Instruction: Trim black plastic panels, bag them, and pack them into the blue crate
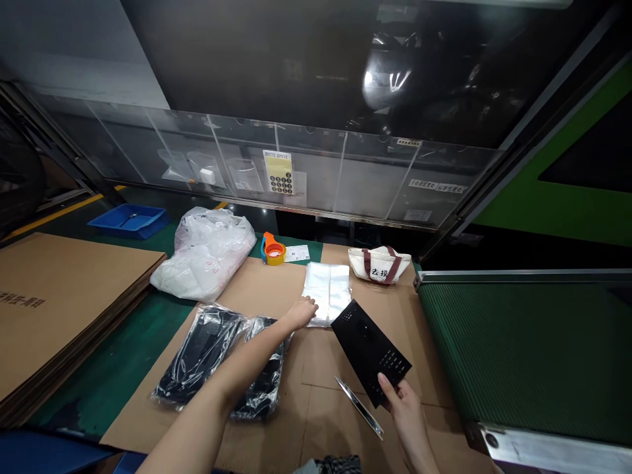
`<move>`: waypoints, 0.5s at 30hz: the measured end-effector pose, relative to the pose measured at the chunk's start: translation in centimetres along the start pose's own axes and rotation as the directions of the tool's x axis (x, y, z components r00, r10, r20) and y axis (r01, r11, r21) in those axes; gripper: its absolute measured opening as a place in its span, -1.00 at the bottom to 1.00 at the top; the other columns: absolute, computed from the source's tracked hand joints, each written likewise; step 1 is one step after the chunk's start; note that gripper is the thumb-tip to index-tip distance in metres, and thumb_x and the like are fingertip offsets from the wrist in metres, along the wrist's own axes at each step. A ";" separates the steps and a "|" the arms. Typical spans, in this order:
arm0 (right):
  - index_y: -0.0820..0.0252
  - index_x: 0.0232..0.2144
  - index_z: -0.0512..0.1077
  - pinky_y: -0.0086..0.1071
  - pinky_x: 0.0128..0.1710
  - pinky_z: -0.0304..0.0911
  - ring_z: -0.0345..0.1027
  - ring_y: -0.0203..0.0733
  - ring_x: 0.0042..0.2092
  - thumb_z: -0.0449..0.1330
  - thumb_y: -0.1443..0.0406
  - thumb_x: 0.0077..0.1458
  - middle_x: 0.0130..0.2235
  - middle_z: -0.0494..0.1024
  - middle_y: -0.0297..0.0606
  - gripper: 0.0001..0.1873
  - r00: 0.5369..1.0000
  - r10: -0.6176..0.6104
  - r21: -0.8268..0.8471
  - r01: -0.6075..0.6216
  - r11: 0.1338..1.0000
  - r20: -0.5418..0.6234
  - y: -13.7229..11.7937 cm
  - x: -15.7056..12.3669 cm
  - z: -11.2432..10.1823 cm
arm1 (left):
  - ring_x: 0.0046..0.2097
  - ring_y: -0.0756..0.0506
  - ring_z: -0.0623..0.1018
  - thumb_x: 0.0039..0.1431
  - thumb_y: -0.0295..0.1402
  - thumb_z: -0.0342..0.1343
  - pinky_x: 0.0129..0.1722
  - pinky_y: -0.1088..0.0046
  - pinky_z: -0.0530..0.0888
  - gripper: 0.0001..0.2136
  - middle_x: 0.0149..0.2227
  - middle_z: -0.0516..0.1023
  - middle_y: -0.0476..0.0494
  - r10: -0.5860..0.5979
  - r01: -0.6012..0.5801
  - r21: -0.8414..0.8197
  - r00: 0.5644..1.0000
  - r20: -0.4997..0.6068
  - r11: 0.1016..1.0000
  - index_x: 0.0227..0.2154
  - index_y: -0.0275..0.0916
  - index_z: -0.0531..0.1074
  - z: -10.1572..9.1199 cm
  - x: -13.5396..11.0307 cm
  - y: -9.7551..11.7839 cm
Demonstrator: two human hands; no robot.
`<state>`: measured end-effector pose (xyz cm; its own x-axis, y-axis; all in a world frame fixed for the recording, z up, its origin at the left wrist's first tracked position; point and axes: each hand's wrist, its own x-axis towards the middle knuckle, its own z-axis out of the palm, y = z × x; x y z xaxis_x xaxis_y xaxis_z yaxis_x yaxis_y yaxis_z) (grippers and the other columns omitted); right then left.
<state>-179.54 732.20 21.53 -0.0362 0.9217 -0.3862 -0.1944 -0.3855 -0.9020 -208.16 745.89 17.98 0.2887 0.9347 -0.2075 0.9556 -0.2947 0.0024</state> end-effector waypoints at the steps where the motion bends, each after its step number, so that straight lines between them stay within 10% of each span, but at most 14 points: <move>1: 0.29 -0.23 0.41 -0.29 -0.11 0.25 0.36 -0.04 -0.10 0.24 0.03 -0.14 -0.23 0.54 -0.20 -0.50 0.999 -0.050 -0.063 0.049 0.997 -0.005 0.1 0.1 0.4 | -0.13 -0.09 0.42 0.15 -0.28 0.01 -0.12 0.21 0.39 -0.78 -0.17 0.42 -0.15 -0.011 0.011 -0.027 1.000 0.005 1.000 -0.23 -0.32 0.37 0.1 0.0 0.1; 8: 0.30 -0.56 0.41 -0.41 -0.49 0.17 0.29 -0.21 -0.50 0.11 -0.05 -0.08 -0.57 0.46 -0.24 -0.52 0.951 -0.309 -0.416 0.287 0.863 0.015 2.0 1.4 3.9 | -0.20 -0.07 0.45 0.16 -0.26 -0.01 -0.20 0.26 0.43 -0.75 -0.19 0.42 -0.15 -0.178 0.178 -0.227 0.984 0.021 0.957 -0.18 -0.32 0.34 1.4 0.8 0.2; 15: 0.26 -0.42 0.44 -0.39 -0.46 0.12 0.33 -0.13 -0.46 0.01 0.00 0.04 -0.49 0.51 -0.15 -0.55 0.929 -0.344 -0.524 0.363 0.770 0.137 3.4 1.8 6.1 | -0.18 -0.08 0.45 0.15 -0.26 0.00 -0.19 0.25 0.43 -0.75 -0.17 0.42 -0.15 -0.291 0.282 -0.431 0.956 0.047 0.857 -0.18 -0.32 0.34 2.2 1.0 -0.6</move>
<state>-186.25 732.78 19.00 -0.1013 0.9946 -0.0221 0.3512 0.0150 -0.9362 -208.54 746.53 15.59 -0.0051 0.9695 -0.2449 0.9259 0.0971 0.3651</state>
